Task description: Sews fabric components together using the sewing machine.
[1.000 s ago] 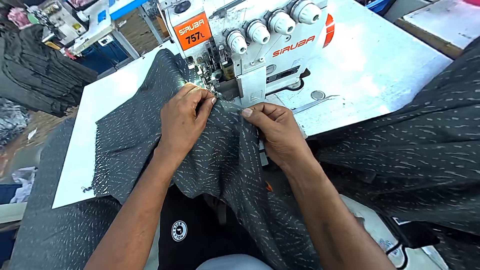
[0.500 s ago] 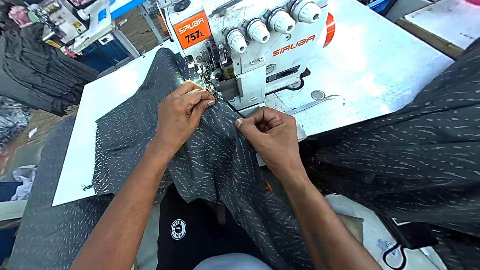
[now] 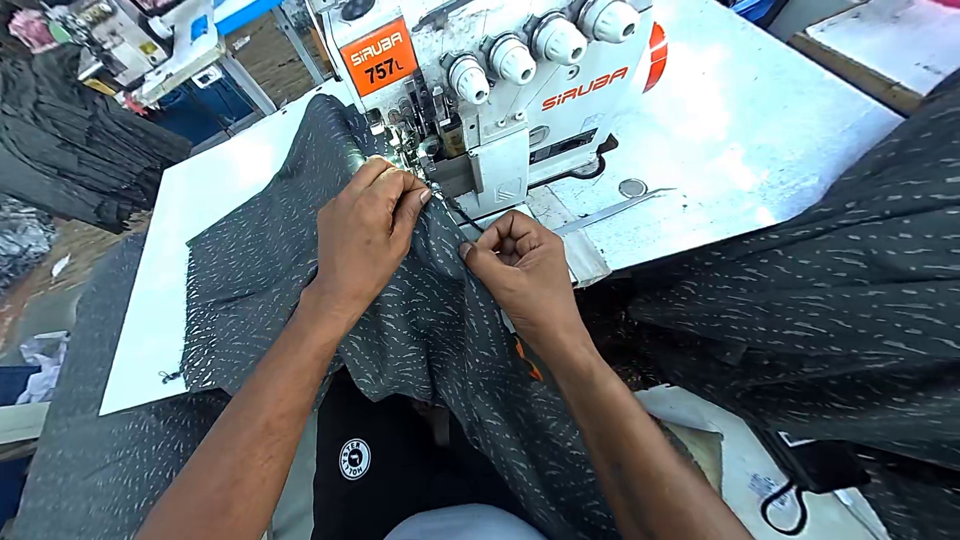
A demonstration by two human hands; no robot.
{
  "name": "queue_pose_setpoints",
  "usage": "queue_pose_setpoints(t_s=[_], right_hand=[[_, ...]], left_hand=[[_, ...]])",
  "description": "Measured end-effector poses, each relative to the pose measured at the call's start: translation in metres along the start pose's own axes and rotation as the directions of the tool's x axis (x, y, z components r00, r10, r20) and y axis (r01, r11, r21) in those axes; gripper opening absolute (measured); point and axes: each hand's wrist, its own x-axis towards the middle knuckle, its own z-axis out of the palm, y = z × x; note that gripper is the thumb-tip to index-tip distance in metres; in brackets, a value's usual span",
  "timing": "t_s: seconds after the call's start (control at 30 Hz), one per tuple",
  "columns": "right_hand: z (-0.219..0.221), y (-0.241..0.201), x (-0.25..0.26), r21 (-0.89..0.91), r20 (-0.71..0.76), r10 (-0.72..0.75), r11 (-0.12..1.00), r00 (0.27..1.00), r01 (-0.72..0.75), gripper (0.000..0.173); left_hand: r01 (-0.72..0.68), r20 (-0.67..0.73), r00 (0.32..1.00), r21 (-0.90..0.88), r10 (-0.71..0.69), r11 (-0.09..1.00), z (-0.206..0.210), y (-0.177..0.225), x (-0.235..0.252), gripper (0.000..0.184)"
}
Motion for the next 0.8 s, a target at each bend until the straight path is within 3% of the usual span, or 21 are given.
queue_pose_setpoints(t_s=[0.1, 0.2, 0.37, 0.5, 0.8], right_hand=[[-0.002, -0.002, 0.0, -0.069, -0.002, 0.026, 0.997, 1.0, -0.026, 0.011], [-0.007, -0.006, 0.002, -0.162, 0.131, 0.057, 0.986, 0.99, -0.035, 0.031], [-0.023, -0.015, 0.014, -0.045, 0.396, 0.154, 0.988, 0.905, -0.149, 0.018], [-0.028, -0.015, 0.013, 0.065, 0.36, 0.117, 0.986, 0.926, -0.15, 0.016], [-0.014, -0.01, 0.001, 0.059, 0.261, 0.082, 0.993, 0.962, -0.101, 0.017]], left_hand=[[-0.041, 0.026, 0.999, -0.036, 0.042, 0.999, 0.0, -0.003, 0.0, 0.018], [-0.126, 0.079, 0.987, -0.191, 0.143, 0.974, -0.007, -0.019, -0.005, 0.02], [-0.159, 0.05, 0.983, -0.247, 0.176, 0.956, -0.011, -0.023, -0.014, 0.021], [-0.126, 0.052, 0.989, -0.208, 0.14, 0.97, -0.01, -0.013, -0.017, 0.022], [-0.181, 0.057, 0.979, -0.192, 0.195, 0.965, -0.009, -0.019, -0.015, 0.03]])
